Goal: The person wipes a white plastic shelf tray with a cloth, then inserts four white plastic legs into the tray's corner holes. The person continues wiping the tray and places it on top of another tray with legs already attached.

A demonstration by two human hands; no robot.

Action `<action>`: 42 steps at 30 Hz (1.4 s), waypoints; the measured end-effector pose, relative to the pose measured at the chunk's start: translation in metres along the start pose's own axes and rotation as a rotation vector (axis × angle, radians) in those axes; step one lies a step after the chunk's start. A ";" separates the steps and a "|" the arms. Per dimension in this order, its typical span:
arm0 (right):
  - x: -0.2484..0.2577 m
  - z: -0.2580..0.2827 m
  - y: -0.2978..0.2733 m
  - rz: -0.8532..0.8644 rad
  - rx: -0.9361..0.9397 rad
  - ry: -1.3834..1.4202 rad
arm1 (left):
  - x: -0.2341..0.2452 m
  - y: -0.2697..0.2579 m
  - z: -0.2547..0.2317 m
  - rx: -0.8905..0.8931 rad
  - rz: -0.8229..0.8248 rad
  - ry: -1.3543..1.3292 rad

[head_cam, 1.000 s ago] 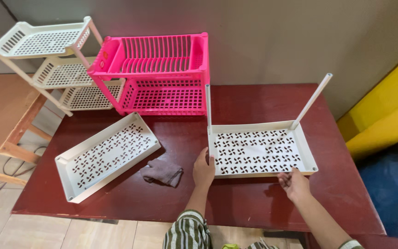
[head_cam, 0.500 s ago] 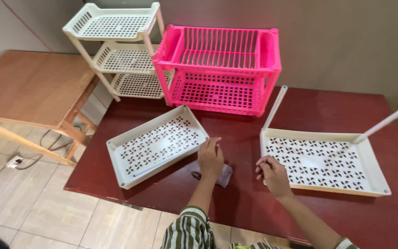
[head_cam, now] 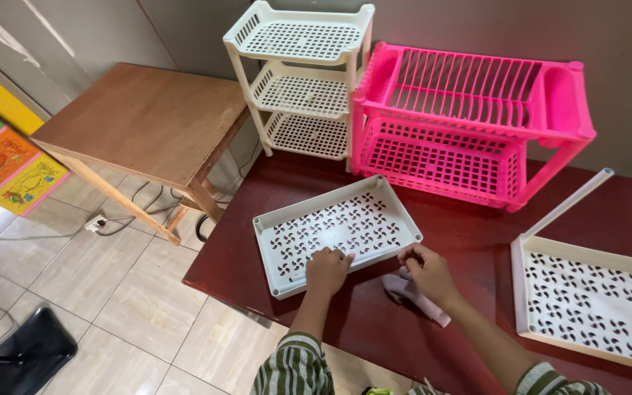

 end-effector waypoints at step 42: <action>0.143 0.059 -0.062 -0.381 0.336 1.125 | -0.002 -0.026 -0.207 -0.613 0.272 -0.427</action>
Point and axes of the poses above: each hand's wrist, its own y-axis towards the middle knuckle, its own x-axis out of the back of the hand, z = x × y, the point moved 4 cm from there along y, towards the middle knuckle, and after that the axes turned 13 degrees about z, right-handed, at the moved point
